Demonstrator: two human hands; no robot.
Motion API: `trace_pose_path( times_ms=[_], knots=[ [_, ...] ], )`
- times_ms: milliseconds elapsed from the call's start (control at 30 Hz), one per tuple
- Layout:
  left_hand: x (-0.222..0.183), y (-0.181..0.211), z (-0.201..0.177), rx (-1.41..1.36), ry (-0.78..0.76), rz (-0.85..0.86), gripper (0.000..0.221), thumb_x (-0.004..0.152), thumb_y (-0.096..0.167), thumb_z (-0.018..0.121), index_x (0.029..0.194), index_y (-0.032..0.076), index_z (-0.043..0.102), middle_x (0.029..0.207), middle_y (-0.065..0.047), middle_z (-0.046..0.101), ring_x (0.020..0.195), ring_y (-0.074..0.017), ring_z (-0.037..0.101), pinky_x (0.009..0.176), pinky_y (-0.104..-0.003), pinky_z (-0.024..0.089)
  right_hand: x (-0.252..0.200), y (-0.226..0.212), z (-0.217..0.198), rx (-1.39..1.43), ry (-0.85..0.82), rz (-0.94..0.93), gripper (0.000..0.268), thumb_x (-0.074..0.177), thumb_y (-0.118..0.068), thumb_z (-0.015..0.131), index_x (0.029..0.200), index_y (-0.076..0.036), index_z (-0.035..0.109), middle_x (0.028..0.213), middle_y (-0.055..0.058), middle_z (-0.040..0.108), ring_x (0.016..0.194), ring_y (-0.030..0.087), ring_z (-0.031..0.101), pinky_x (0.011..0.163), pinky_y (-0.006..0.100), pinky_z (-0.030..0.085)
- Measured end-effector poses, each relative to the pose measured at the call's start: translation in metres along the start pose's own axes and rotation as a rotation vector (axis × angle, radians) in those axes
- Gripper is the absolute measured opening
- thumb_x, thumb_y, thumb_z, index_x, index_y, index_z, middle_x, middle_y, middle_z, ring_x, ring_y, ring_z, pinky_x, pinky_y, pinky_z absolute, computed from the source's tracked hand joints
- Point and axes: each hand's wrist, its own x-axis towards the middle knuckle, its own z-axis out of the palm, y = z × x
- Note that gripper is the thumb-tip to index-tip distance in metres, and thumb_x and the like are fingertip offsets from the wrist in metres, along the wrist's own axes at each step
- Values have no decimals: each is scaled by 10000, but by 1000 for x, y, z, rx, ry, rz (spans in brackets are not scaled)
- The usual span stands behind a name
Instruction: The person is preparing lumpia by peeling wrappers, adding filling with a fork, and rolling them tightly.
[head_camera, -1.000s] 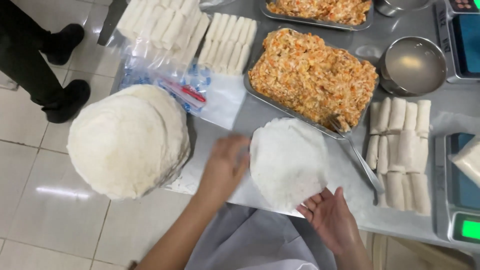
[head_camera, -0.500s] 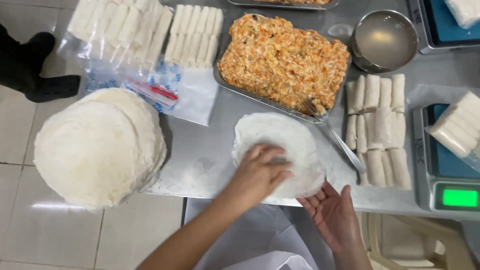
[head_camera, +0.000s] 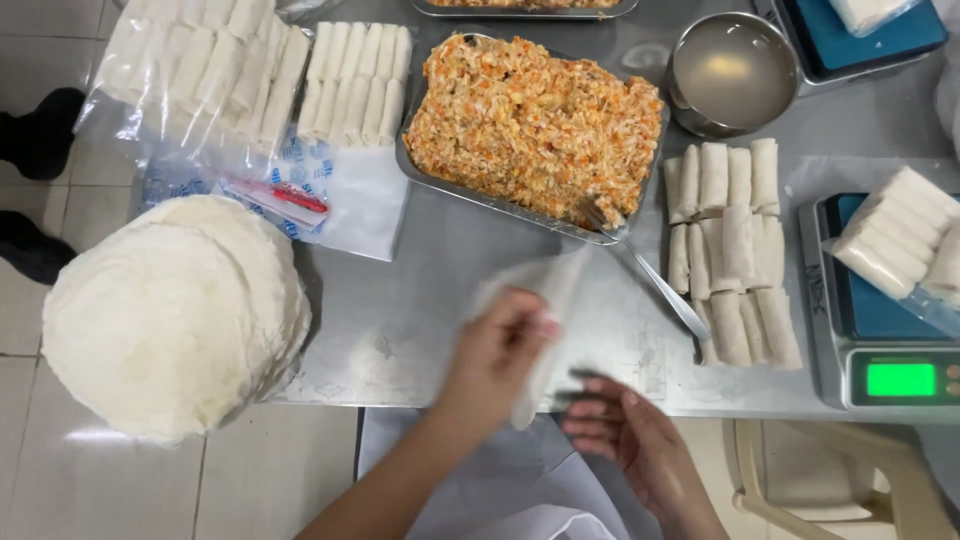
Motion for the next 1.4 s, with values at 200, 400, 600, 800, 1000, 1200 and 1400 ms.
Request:
trace_pose_path(
  times_ms=[200, 400, 600, 800, 1000, 1200, 1400],
  knots=[
    [-72, -7, -82, -557, 434, -33, 241, 999, 293, 642, 939, 115, 491, 733, 73, 387, 615, -39, 353, 523, -228, 277, 27, 40, 0, 164, 32, 313, 780, 929, -785, 421, 704, -46, 529, 627, 241, 646, 761, 445, 773, 789, 460, 628],
    [-118, -56, -84, 166, 202, -389, 166, 902, 264, 736, 971, 132, 810, 741, 47, 734, 692, -69, 658, 662, -243, 556, 32, -3, 40, 148, -47, 236, 814, 898, -521, 490, 1487, 41, 494, 1228, 260, 649, 1165, 448, 646, 1011, 574, 532],
    [-63, -45, -33, 287, 31, 98, 68, 974, 126, 635, 1012, 117, 691, 935, -23, 701, 803, -187, 672, 730, -311, 517, 20, -27, 83, -266, 131, 155, 569, 925, 12, 587, 1492, 20, 537, 1156, 249, 692, 1053, 429, 753, 889, 440, 614],
    [-29, -64, -10, 390, -60, 235, 116, 987, 111, 605, 1023, 77, 710, 891, -70, 719, 780, -269, 681, 687, -394, 522, 28, -27, 95, -436, 116, 16, 499, 920, 59, 628, 1410, -15, 580, 923, 115, 658, 652, 265, 685, 582, 365, 625],
    [-30, -75, -5, 337, -23, 182, 155, 948, 96, 641, 1023, 92, 776, 952, -46, 768, 832, -220, 723, 691, -348, 563, 21, -38, 109, -608, 98, 21, 684, 868, -25, 697, 1499, -147, 465, 899, 108, 644, 657, 209, 670, 518, 333, 589],
    [-31, -72, -7, 327, -12, 177, 132, 963, 120, 665, 1002, 62, 777, 833, -54, 727, 720, -221, 679, 640, -351, 535, 23, -32, 106, -629, 149, 29, 544, 908, 3, 632, 1414, -131, 485, 887, 95, 655, 560, 237, 636, 483, 343, 526],
    [-34, -76, -3, 295, -15, 16, 115, 938, 218, 676, 930, 165, 778, 784, 19, 728, 651, -166, 644, 594, -332, 480, 22, -12, 89, -443, 144, -59, 482, 874, 19, 737, 1281, -109, 513, 854, 118, 722, 529, 245, 610, 553, 347, 550]
  ],
)
